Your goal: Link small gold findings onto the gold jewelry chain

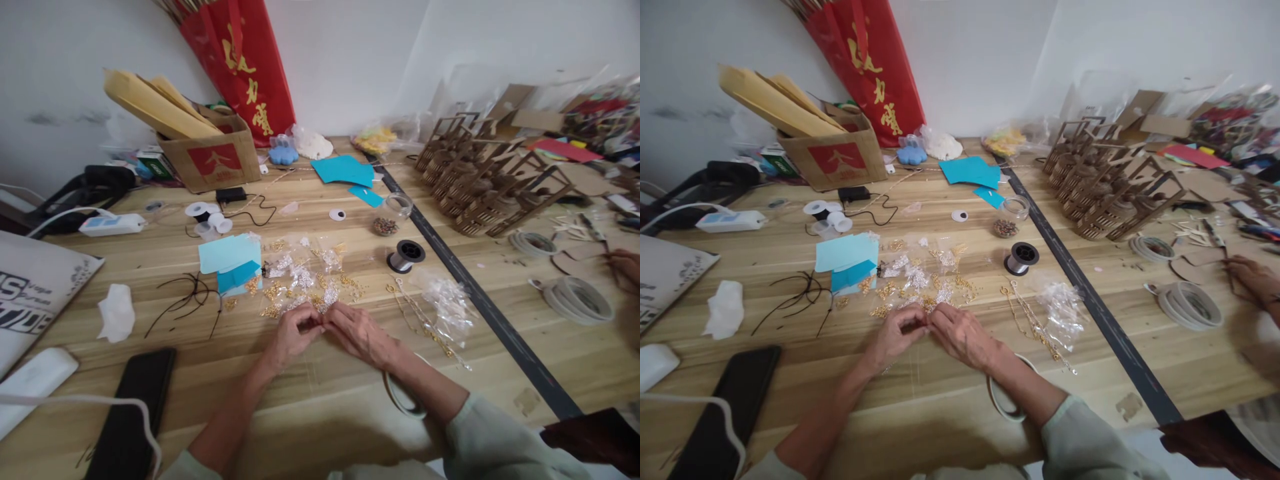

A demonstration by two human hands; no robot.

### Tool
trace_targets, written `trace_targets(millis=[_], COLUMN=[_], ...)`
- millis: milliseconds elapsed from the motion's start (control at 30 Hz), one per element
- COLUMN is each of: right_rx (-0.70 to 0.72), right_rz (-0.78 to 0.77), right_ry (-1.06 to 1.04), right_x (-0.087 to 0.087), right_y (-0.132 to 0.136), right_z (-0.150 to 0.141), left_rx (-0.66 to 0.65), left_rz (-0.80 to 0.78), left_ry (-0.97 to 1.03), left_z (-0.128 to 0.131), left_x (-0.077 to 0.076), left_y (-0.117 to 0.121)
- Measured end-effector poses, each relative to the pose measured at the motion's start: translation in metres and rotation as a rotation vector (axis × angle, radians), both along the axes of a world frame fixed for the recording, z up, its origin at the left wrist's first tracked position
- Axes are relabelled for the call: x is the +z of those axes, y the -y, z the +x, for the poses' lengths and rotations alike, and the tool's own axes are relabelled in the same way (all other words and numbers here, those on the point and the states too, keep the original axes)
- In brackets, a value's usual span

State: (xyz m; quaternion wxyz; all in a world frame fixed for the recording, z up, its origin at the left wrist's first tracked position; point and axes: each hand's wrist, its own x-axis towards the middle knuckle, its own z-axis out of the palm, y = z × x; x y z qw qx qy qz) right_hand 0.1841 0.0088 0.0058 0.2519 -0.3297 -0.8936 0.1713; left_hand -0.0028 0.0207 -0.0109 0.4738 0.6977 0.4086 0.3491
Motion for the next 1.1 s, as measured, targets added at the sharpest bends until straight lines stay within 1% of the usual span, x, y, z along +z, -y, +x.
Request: trace_targets(millis=[167,267,467,567,667,800,867,967,1100], right_rx=[0.017,0.002,-0.034,-0.034,-0.032,-0.089,-0.102,-0.092,-0.1], right_rz=[-0.134,-0.199,-0.225,-0.244,-0.276,-0.352,-0.349,-0.306,-0.284], right_ry=[-0.089,-0.147,-0.139,-0.14,-0.184,-0.245,-0.243,-0.229,-0.229], right_x=[0.002,0.002,0.003,0.005,0.006,0.009,0.011,0.011,0.009], right_y=[0.0,0.0,0.001,0.001,0.002,0.001,-0.001,-0.003,-0.004], right_z=[0.0,-0.001,-0.002,-0.002,-0.003,-0.002,-0.002,-0.001,-0.001], left_rx=[0.008,0.017,0.025,0.02,0.026,0.048,0.07,0.099,0.111], left_rz=[-0.009,-0.013,-0.042,-0.028,-0.024,-0.068,-0.087,-0.086,-0.079], left_ry=[-0.007,-0.014,-0.038,-0.029,-0.026,0.007,0.011,0.004,-0.004], left_z=[0.001,0.002,0.004,0.005,0.004,0.001,0.0,0.0,0.001], left_x=[-0.001,-0.001,0.001,0.002,0.003,0.005,0.005,0.006,0.006], left_y=[0.0,0.001,0.005,0.007,0.007,0.005,0.005,0.004,0.005])
